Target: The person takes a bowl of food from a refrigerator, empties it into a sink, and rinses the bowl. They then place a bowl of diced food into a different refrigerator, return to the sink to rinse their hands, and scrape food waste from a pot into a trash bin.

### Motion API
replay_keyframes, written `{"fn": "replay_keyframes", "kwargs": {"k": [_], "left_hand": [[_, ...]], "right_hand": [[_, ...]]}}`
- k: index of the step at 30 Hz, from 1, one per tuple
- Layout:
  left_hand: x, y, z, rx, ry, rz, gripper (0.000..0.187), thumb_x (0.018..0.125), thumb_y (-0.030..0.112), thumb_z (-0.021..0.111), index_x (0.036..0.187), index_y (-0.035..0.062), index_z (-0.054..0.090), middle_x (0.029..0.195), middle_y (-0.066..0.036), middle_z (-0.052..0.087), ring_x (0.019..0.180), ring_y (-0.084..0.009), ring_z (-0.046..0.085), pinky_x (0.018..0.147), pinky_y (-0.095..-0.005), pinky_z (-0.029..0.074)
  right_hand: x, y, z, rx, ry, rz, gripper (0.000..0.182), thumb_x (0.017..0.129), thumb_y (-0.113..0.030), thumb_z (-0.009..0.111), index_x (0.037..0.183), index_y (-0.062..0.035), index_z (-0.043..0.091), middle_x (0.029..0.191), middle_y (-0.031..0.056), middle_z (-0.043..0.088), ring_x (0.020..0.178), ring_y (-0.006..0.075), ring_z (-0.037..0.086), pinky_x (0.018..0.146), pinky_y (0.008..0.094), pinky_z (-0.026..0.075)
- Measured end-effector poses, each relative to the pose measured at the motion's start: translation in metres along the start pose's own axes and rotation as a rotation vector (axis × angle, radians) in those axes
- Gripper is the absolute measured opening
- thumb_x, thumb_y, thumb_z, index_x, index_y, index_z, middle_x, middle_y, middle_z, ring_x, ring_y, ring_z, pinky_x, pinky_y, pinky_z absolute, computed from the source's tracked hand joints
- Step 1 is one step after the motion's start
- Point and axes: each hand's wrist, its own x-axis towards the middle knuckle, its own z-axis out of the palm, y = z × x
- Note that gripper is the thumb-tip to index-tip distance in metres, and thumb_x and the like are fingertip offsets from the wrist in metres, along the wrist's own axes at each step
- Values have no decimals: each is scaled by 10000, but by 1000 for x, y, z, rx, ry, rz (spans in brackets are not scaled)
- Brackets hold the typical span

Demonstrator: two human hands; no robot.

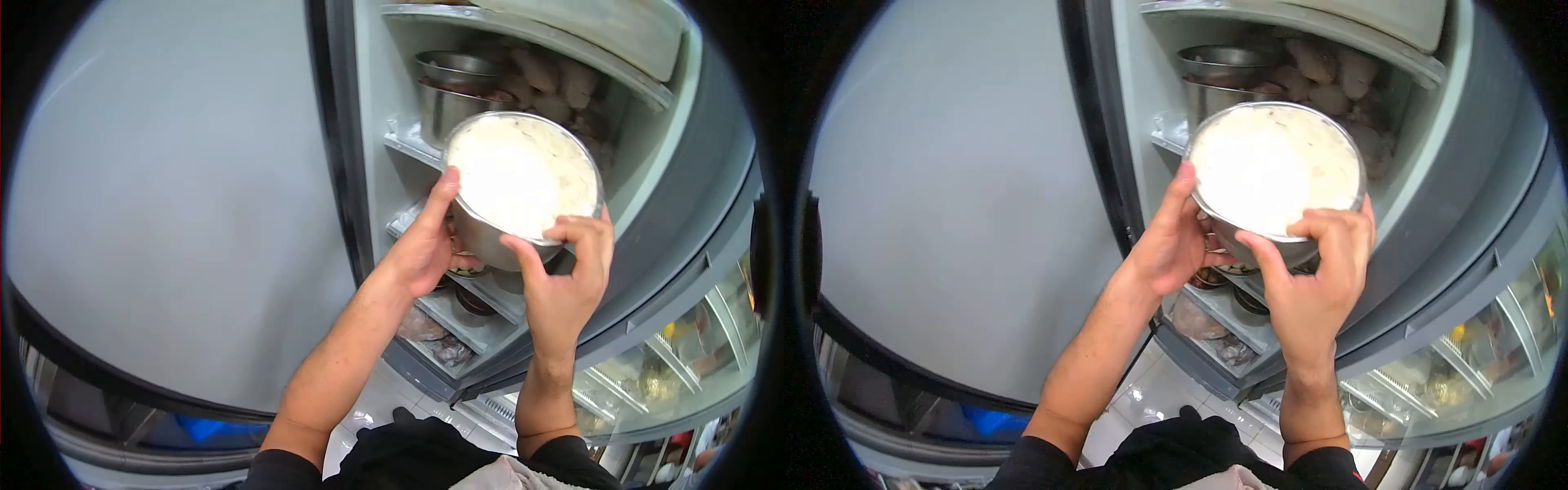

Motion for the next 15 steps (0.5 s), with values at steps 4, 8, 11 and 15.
{"fn": "replay_keyframes", "kwargs": {"k": [4, 8, 11, 15], "left_hand": [[-14, -11, 12, -144, 20, 84, 778, 925, 628, 495, 1458, 66, 414, 1372, -137, 560, 1219, -256, 574, 937, -461, 508], [-42, -44, 12, -274, 108, 219, 743, 935, 514, 533, 1476, 28, 379, 1431, -162, 521, 1300, -282, 536, 1035, -467, 475], [-79, -67, 11, -340, 227, 285, 758, 927, 452, 583, 1487, -3, 352, 1452, -174, 498, 1323, -285, 512, 1089, -460, 431], [-134, -103, -11, -115, 384, 322, 1050, 852, 487, 718, 1585, 68, 93, 1546, -165, 302, 1383, -286, 387, 1064, -459, 433]], "right_hand": [[-17, 4, -1, 77, -41, -17, 446, 583, -96, 920, 859, -42, 573, 953, 102, 572, 1017, 324, 573, 1120, 521, 352], [-49, 22, -9, 322, -182, -50, 562, 696, -325, 909, 1057, -54, 574, 1241, 129, 513, 1298, 329, 470, 1150, 508, 312], [-78, 21, -3, 633, -109, 266, 1037, 786, -722, 662, 1474, -14, 343, 1588, 199, 256, 1454, 348, 295, 1196, 467, 238], [-157, 50, -30, 1195, -377, 1170, 1110, 828, -812, 500, 1536, 6, 251, 1579, 179, 298, 1449, 329, 316, 1198, 467, 258]]}}
